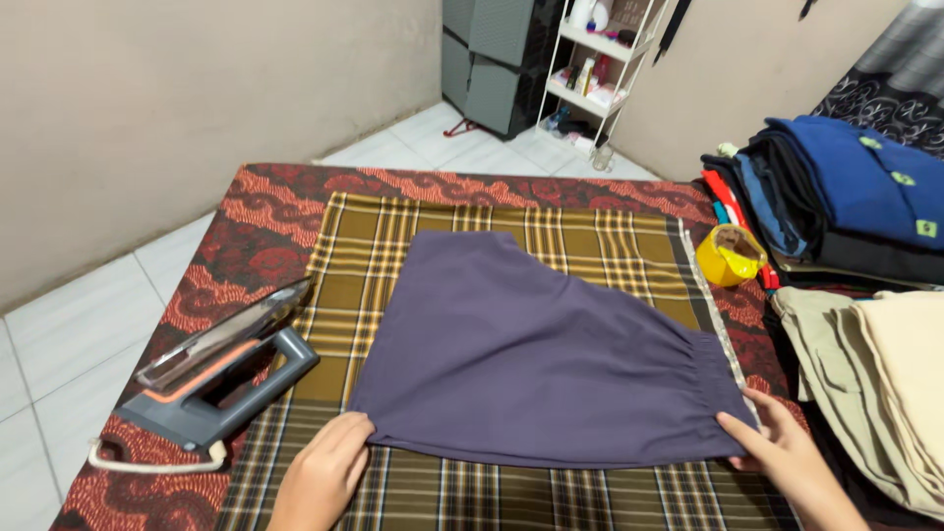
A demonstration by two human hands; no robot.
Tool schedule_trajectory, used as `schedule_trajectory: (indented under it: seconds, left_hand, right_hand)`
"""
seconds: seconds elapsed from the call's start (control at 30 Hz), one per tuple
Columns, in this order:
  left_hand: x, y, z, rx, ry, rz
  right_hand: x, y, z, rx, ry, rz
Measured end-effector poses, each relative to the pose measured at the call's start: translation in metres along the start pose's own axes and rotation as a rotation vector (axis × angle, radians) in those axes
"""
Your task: The person irons a pair of dark purple shorts on a patterned table using a handheld electric iron. They smooth the fabric, flip the shorts, and iron both sides before folding them neatly.
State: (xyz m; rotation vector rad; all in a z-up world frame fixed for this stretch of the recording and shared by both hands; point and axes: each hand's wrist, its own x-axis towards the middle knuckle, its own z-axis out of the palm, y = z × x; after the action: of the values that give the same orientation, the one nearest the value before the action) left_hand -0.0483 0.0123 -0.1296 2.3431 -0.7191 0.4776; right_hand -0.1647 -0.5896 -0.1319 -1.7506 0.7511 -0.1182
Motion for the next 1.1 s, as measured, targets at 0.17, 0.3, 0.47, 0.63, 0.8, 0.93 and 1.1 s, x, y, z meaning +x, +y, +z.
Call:
schedule_trajectory:
  seconds: [0.17,0.3,0.47,0.63,0.8,0.93,1.1]
  left_hand:
    - [-0.010,0.002,-0.009,-0.001,-0.340,-0.080]
    - [0.030,0.029,-0.011,-0.046,-0.072,-0.075]
    - [0.122,0.087,0.065,0.031,-0.041,-0.034]
    - [0.156,0.064,0.095,0.267,-0.352,-0.158]
    - [0.160,-0.001,0.093,0.354,-0.120,-0.196]
    - [0.182,-0.019,0.108,0.457,-0.248,-0.322]
    - [0.242,-0.033,0.119,0.278,-0.128,-0.086]
  right_hand:
    - [-0.010,0.007,-0.041,-0.156,-0.051,0.220]
    - [-0.016,-0.041,-0.018,-0.371,0.190,-0.248]
    - [-0.016,-0.087,0.106,-0.825,0.113,-0.733]
    - [0.003,-0.087,0.139,-1.202,0.139,-0.621]
    - [0.017,-0.071,0.119,-1.061,0.149,-0.783]
    - [0.027,-0.084,0.120,-0.757,0.135,-0.723]
    - [0.057,-0.106,0.111,-0.932,0.130,-0.675]
